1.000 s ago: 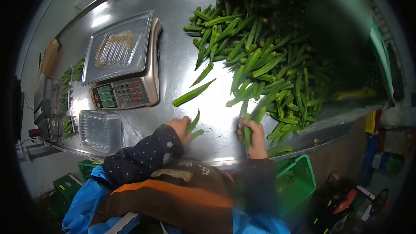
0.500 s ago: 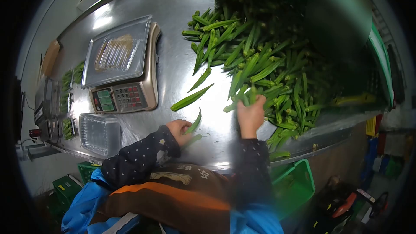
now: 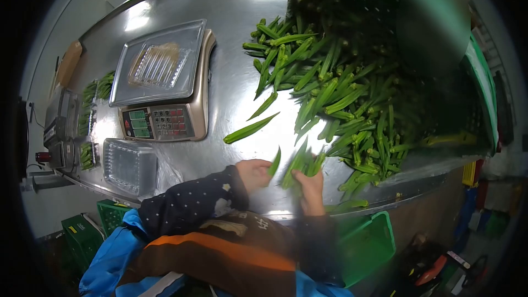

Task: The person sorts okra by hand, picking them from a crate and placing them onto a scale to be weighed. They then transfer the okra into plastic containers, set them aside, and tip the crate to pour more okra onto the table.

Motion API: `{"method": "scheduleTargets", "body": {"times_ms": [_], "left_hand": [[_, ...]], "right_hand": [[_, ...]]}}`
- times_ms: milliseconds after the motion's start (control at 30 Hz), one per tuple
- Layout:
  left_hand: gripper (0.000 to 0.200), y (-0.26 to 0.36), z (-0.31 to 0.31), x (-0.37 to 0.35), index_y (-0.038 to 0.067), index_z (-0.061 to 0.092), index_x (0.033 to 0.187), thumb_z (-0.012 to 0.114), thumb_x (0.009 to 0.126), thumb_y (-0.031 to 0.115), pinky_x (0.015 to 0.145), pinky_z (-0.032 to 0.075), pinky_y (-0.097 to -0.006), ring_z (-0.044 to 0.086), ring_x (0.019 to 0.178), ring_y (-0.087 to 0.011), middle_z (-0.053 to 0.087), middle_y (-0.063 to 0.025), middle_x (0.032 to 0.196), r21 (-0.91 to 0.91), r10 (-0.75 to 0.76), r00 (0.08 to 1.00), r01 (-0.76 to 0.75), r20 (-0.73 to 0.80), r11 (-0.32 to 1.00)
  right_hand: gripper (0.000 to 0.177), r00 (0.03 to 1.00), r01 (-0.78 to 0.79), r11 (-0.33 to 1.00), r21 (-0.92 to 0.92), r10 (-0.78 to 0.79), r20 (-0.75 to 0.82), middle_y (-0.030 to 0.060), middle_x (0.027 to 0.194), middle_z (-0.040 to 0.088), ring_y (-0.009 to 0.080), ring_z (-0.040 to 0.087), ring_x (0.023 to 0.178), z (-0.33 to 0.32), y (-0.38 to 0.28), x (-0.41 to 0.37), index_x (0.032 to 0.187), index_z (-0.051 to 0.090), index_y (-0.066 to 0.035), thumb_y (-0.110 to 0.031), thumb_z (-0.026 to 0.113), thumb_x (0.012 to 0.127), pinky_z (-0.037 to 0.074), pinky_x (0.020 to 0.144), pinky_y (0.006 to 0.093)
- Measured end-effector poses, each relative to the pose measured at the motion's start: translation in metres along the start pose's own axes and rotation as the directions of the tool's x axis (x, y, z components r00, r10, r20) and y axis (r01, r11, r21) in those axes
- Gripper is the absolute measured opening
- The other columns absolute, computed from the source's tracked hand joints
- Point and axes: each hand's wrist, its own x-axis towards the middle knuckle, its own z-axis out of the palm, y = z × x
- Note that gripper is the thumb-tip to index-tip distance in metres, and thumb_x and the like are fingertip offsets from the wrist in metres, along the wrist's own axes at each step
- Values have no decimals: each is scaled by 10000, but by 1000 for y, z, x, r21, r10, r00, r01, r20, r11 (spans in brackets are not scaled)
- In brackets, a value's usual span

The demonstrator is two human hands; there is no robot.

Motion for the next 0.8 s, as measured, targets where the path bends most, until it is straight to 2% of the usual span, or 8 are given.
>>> {"method": "scheduleTargets", "body": {"times_ms": [67, 100, 333, 400, 467, 600, 733, 800], "left_hand": [[409, 47, 7, -18, -10, 559, 1151, 652, 773, 116, 670, 488, -236, 600, 706, -131, 631, -68, 807, 362, 137, 991, -130, 5, 923], [465, 49, 7, -20, 6, 525, 1195, 653, 767, 134, 639, 486, -295, 584, 668, -209, 593, -90, 794, 495, 249, 968, -224, 16, 839], [548, 54, -37, -54, 17, 446, 1268, 651, 763, 79, 623, 474, -342, 565, 697, -293, 544, -152, 911, 566, 599, 790, -437, -130, 700], [513, 99, -73, -93, 19, 475, 1237, 648, 755, 51, 683, 476, -343, 572, 748, -292, 559, -151, 960, 260, 338, 900, -268, -277, 928], [489, 89, -119, -99, 25, 500, 1204, 641, 735, 23, 741, 475, -338, 583, 798, -294, 565, -150, 1024, 307, 388, 825, -276, -411, 911], [456, 79, -242, -89, 39, 559, 1120, 637, 671, 22, 895, 417, -398, 537, 1013, -325, 560, -138, 1088, 925, 815, 498, -63, -295, 374], [405, 88, -308, -68, 49, 587, 1066, 651, 666, 60, 961, 349, -434, 500, 1071, -326, 556, -140, 1102, 973, 837, 495, 121, -232, 198], [381, 74, -321, -55, 68, 606, 1037, 678, 663, 96, 985, 322, -426, 510, 1056, -311, 570, -124, 1071, 979, 795, 575, 55, -193, 198]], "right_hand": [[463, 840, -542, 468, 698, 299, 452, 161, 998, 608, 265, 614, 901, 3, -11, -13, 1196, 434, -6, -62, 617, 774, 506, 812, 347], [460, 790, -612, 381, 694, 240, 564, 156, 1087, 573, 235, 596, 949, 10, -18, -14, 1213, 439, -3, -29, 612, 788, 500, 845, 322], [507, 851, -413, 754, 511, 120, 511, 84, 991, 576, 166, 591, 861, 84, -91, -7, 1259, 398, 0, 28, 603, 796, 480, 752, 291], [538, 846, -245, 877, 413, -16, 534, 70, 950, 586, 147, 594, 809, 116, -114, 16, 1232, 421, 11, 3, 668, 754, 487, 697, 272], [580, 775, -36, 949, 312, -171, 609, 64, 932, 605, 143, 593, 805, 151, -153, 44, 1176, 464, 32, -76, 751, 684, 479, 727, 267], [572, 574, 551, 834, 39, -412, 708, 80, 891, 637, 154, 596, 816, 238, -243, 70, 1075, 550, 13, -125, 773, 566, 471, 768, 282], [543, 367, 849, 525, -57, -509, 779, 157, 908, 650, 291, 628, 855, 327, -269, 84, 1011, 568, -2, -224, 761, 555, 487, 782, 360], [548, 422, 870, 420, -256, -369, 828, 194, 914, 644, 338, 621, 869, 359, -273, 78, 1010, 577, -18, -278, 745, 557, 491, 773, 404]]}}
